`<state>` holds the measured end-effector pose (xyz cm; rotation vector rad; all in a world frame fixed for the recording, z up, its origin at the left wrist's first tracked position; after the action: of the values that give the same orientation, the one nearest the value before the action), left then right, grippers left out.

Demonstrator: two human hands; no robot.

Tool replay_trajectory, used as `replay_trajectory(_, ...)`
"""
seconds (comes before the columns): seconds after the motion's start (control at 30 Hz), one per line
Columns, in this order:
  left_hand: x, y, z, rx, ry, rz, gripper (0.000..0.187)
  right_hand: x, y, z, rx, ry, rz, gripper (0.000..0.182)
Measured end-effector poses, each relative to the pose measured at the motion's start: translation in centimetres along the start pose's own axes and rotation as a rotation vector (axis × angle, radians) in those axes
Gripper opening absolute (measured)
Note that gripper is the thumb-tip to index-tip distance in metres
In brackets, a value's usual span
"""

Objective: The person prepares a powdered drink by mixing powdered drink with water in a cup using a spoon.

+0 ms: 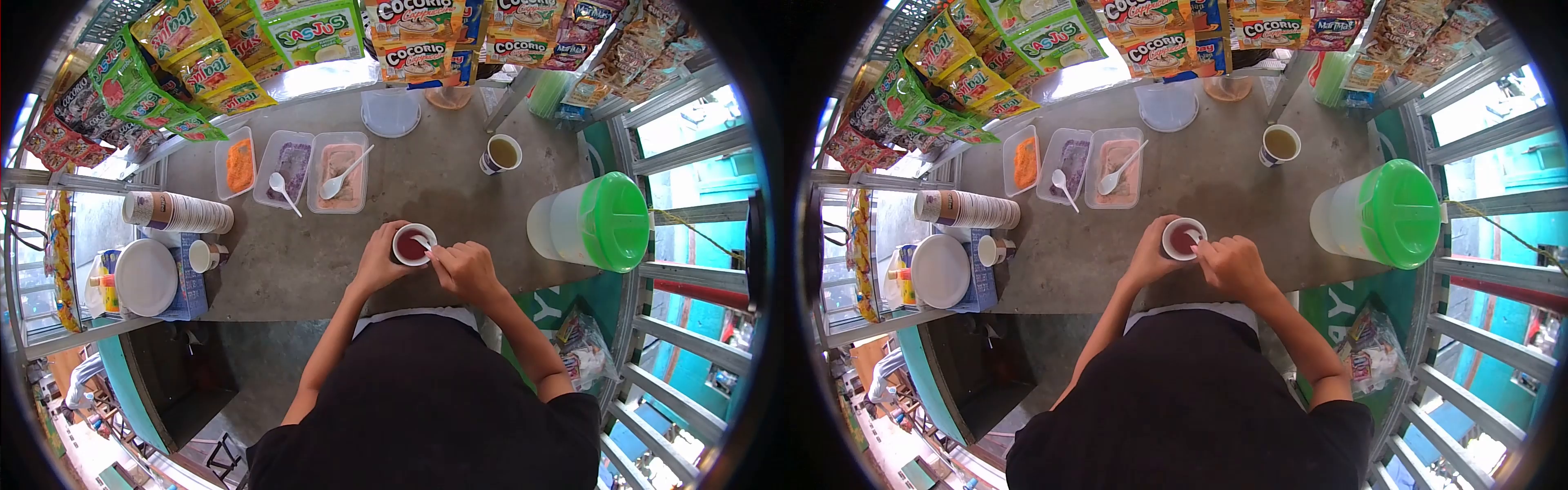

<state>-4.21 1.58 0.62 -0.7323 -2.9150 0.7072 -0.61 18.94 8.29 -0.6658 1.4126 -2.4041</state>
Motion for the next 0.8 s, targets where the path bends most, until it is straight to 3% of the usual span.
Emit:
replay_trajectory(0.07, -0.01, 0.0, -0.06, -0.012, -0.023, -0.004, 0.072, 0.08, -0.14, 0.37, 0.041, 0.016, 0.019, 0.019)
replay_trajectory(0.17, 0.02, 0.03, 0.26, -0.001, -0.025, 0.004, 0.074, 0.05, -0.17, 0.82, 0.131, 0.036, 0.022, 0.019)
replay_trajectory(0.6, -0.02, 0.0, 0.0, -0.015, -0.014, 0.006, 0.074, 0.0, 0.31, 0.47, -0.028, -0.015, 0.016, 0.01)
replay_trajectory(0.8, -0.03, -0.12, -0.09, 0.011, -0.048, 0.0, 0.075, 0.06, 0.72, 0.5, 0.152, 0.005, 0.002, 0.01)
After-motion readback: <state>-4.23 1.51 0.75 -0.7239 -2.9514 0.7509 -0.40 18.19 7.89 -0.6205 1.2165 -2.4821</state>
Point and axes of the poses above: each hand's wrist, its own x-axis towards the middle knuckle, its own y-axis out of the palm, z = x × y, the point moved 4 cm from there along x, towards the middle knuckle, and after that the axes turned 5 degrees about z, right-handed, at the moved point
